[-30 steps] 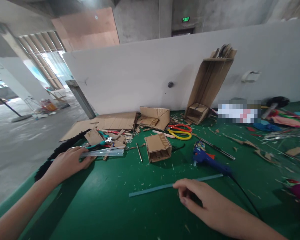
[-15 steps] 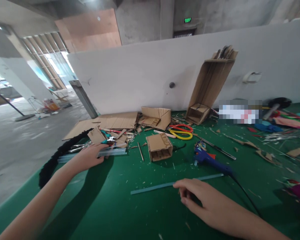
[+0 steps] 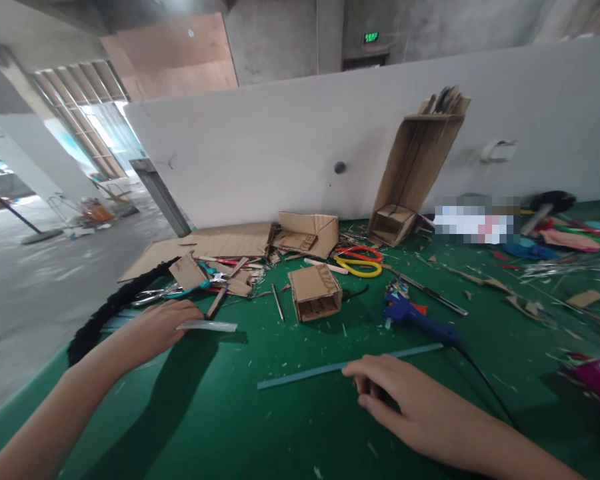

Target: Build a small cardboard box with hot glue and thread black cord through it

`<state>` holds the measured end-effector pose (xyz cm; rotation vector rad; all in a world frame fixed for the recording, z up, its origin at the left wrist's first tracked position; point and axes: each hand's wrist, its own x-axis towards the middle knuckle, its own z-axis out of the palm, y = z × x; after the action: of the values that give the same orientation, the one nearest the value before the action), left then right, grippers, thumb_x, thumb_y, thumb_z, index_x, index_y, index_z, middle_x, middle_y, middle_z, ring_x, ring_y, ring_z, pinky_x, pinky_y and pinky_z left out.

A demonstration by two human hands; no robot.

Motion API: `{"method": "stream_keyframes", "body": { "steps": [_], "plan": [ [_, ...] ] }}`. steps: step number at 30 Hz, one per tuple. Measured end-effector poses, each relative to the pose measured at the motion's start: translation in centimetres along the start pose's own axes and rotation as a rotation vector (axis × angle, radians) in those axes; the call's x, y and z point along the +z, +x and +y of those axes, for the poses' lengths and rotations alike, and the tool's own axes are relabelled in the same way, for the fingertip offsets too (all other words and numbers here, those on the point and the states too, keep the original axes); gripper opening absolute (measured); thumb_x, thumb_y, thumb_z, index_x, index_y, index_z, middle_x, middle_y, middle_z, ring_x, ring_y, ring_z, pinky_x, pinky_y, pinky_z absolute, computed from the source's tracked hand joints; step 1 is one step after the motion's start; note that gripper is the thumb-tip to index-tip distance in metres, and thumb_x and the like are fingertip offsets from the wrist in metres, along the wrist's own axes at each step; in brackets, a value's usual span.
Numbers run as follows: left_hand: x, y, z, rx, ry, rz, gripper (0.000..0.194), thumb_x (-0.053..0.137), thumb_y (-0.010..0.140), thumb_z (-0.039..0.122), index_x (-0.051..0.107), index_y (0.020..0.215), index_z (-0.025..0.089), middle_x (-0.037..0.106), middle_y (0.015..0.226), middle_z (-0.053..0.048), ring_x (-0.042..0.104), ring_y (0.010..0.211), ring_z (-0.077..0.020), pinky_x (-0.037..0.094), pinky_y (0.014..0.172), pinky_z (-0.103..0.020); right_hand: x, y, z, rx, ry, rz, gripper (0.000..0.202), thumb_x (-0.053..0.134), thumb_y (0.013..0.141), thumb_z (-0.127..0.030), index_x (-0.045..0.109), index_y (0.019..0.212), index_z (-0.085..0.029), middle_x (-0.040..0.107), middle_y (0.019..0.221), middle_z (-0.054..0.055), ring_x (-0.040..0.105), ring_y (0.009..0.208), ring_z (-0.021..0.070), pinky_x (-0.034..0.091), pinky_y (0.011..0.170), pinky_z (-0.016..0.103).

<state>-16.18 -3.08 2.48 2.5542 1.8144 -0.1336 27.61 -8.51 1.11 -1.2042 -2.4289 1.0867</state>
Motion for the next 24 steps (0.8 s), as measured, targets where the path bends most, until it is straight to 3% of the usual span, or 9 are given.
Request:
{"method": "stream_keyframes", "body": {
  "steps": [2, 8, 15, 19, 24],
  "plan": [
    [0.0, 0.3, -0.1, 0.004, -0.063, -0.069, 0.039, 0.040, 0.080, 0.012, 0.062, 0.110, 0.023, 0.060, 0.121, -0.004, 0.054, 0.113, -0.0204, 0.038, 0.100, -0.035, 0.0, 0.0, 0.0, -0.002, -0.001, -0.002, 0.031, 0.041, 0.092, -0.030, 0.055, 0.120, -0.026, 0.062, 0.099, 0.004, 0.056, 0.090, 0.0175, 0.045, 0.080, 0.032],
    [-0.4, 0.7, -1.1, -0.012, -0.199, -0.151, 0.037, 0.058, 0.077, 0.033, 0.061, 0.112, 0.022, 0.057, 0.128, -0.007, 0.052, 0.117, -0.0256, 0.039, 0.102, -0.039, 0.0, 0.0, 0.1, 0.003, -0.001, -0.001, 0.032, 0.041, 0.093, -0.031, 0.055, 0.121, -0.027, 0.062, 0.100, 0.004, 0.056, 0.089, 0.0171, 0.045, 0.080, 0.032],
    [-0.8, 0.5, 0.1, 0.031, -0.097, -0.123, 0.031, 0.042, 0.089, 0.029, 0.065, 0.108, 0.022, 0.062, 0.119, -0.008, 0.056, 0.110, -0.0234, 0.040, 0.100, -0.039, 0.0, -0.1, 0.0, 0.002, -0.008, -0.006, 0.031, 0.041, 0.092, -0.030, 0.054, 0.120, -0.027, 0.062, 0.099, 0.003, 0.055, 0.090, 0.0170, 0.044, 0.080, 0.032],
    [-0.4, 1.7, 0.9, 0.089, -0.083, -0.017, 0.035, 0.034, 0.093, 0.024, 0.064, 0.111, 0.021, 0.064, 0.116, -0.008, 0.058, 0.108, -0.0215, 0.040, 0.100, -0.035, 0.0, 0.0, 0.0, 0.001, -0.015, -0.002, 0.031, 0.041, 0.092, -0.031, 0.055, 0.120, -0.026, 0.062, 0.099, 0.004, 0.056, 0.089, 0.0174, 0.044, 0.080, 0.032],
    [0.9, 3.1, 1.3, 0.032, 0.000, 0.080, 0.044, 0.028, 0.091, 0.018, 0.057, 0.125, 0.019, 0.060, 0.124, -0.010, 0.056, 0.115, -0.0248, 0.042, 0.100, -0.040, -0.1, 0.1, 0.0, -0.019, -0.015, -0.007, 0.031, 0.041, 0.092, -0.030, 0.055, 0.120, -0.026, 0.061, 0.099, 0.004, 0.055, 0.089, 0.0173, 0.044, 0.079, 0.032]
  ]
}}
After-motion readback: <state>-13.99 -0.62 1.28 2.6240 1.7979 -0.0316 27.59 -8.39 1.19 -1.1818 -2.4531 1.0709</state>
